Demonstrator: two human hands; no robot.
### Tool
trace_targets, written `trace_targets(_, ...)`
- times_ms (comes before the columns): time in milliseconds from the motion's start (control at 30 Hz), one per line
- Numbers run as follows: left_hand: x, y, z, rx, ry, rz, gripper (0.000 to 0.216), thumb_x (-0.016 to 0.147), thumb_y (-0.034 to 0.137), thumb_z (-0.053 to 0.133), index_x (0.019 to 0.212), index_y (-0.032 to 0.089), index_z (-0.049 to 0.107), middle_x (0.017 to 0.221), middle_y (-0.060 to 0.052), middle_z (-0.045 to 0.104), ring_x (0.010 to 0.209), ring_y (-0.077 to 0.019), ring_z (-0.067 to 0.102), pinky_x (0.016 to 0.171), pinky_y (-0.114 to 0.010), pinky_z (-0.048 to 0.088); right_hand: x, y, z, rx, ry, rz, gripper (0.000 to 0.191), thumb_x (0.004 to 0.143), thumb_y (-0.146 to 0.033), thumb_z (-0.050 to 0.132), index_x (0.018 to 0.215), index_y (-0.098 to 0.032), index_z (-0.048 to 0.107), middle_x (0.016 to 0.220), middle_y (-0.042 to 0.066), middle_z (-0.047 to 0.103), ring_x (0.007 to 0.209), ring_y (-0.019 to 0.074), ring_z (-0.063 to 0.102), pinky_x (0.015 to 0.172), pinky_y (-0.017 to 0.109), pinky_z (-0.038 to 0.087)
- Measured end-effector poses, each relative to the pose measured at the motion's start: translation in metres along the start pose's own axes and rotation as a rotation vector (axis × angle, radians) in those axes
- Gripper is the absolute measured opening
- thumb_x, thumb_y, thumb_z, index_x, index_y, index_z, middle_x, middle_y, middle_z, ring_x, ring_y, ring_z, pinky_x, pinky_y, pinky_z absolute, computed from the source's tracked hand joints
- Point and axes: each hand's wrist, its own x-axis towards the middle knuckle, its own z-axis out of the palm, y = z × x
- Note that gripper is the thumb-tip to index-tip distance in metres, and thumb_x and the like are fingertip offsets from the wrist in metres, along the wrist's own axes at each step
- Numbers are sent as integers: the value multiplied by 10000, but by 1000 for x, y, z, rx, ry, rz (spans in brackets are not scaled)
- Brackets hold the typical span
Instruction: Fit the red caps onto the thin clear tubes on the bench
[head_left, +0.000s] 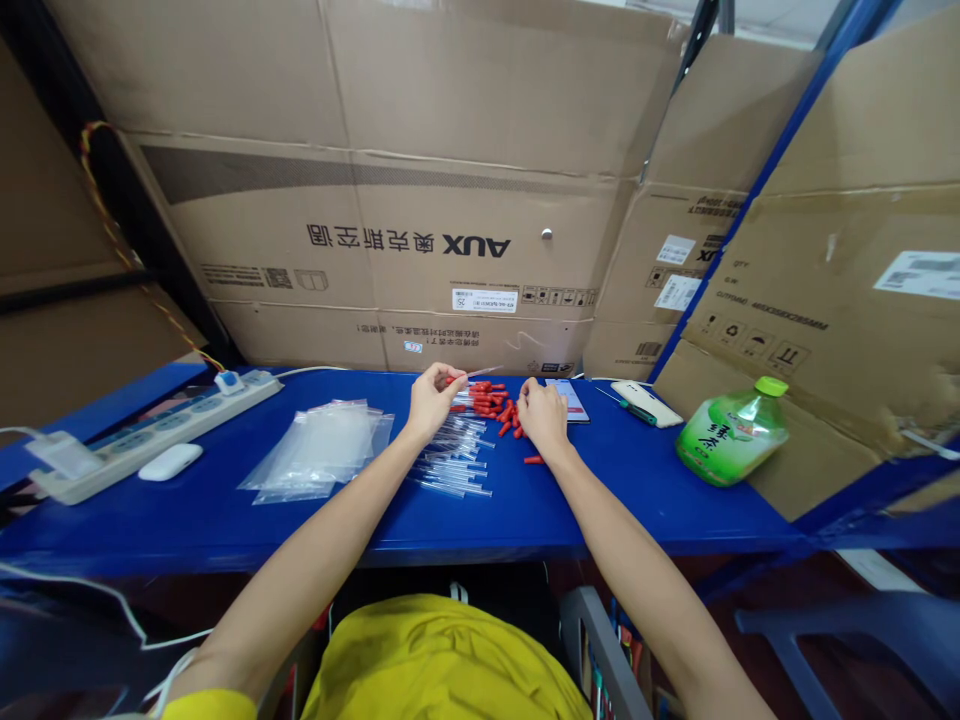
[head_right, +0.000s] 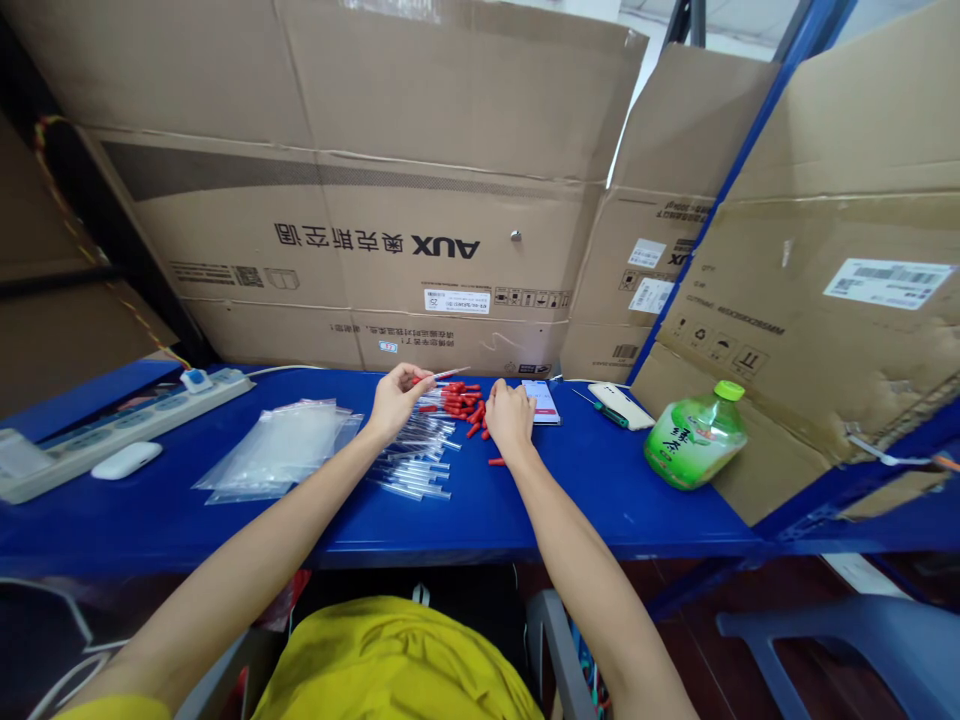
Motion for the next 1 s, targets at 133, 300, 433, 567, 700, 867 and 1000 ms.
trace_targets(133,0,0,1,-25,-8,-63,442,790,530,803,905,185,551,846,-59,755,751,-176,742,766,-344,616,0,-1,-2,16,28,-2,184,1033,-242,472,1004,-208,651,946,135,731,999,292,576,846,384,350)
trace_targets(300,-5,9,4,-77,-84,-116,451,855,578,747,976,194,544,743,-13,725,610,-147,685,638,-303,583,-2,-9,-9,185,-23,-147,358,1099,-431,391,969,-218,647,960,96,734,1025,261,595,894,347,368)
trace_targets(433,-14,21,10,-19,-264,-68,438,945,622,616,958,184,605,713,-24,718,584,-155,668,611,-294,549,-7,-19,-7,509,-75,-271,486,1110,-487,305,876,-219,637,951,63,725,954,207,634,875,294,387)
trace_targets(567,-27,34,16,303,-556,110,503,1042,581,450,774,192,625,564,-7,657,524,-149,605,629,-290,496,-8,-25,1,809,-7,-129,571,1066,-581,305,678,-227,527,666,6,606,688,170,562,709,265,390)
trace_targets(700,-35,48,22,448,-722,220,529,1064,509,426,651,198,540,567,-7,642,536,-135,574,650,-275,450,-2,-26,6,984,30,124,550,1008,-579,376,578,-241,439,517,-29,454,547,141,428,582,266,340)
trace_targets(867,-35,59,24,433,-734,213,503,1052,508,446,666,199,542,553,0,610,519,-132,532,604,-263,405,3,-32,0,1269,-106,310,457,957,-538,461,605,-264,361,481,-79,297,440,108,255,461,261,239)
trace_targets(1000,-33,58,23,504,-660,294,502,1051,492,441,667,190,558,558,0,587,525,-129,485,594,-267,353,5,-38,-9,1424,-143,367,429,937,-486,492,609,-269,321,464,-103,211,414,88,162,432,255,177)
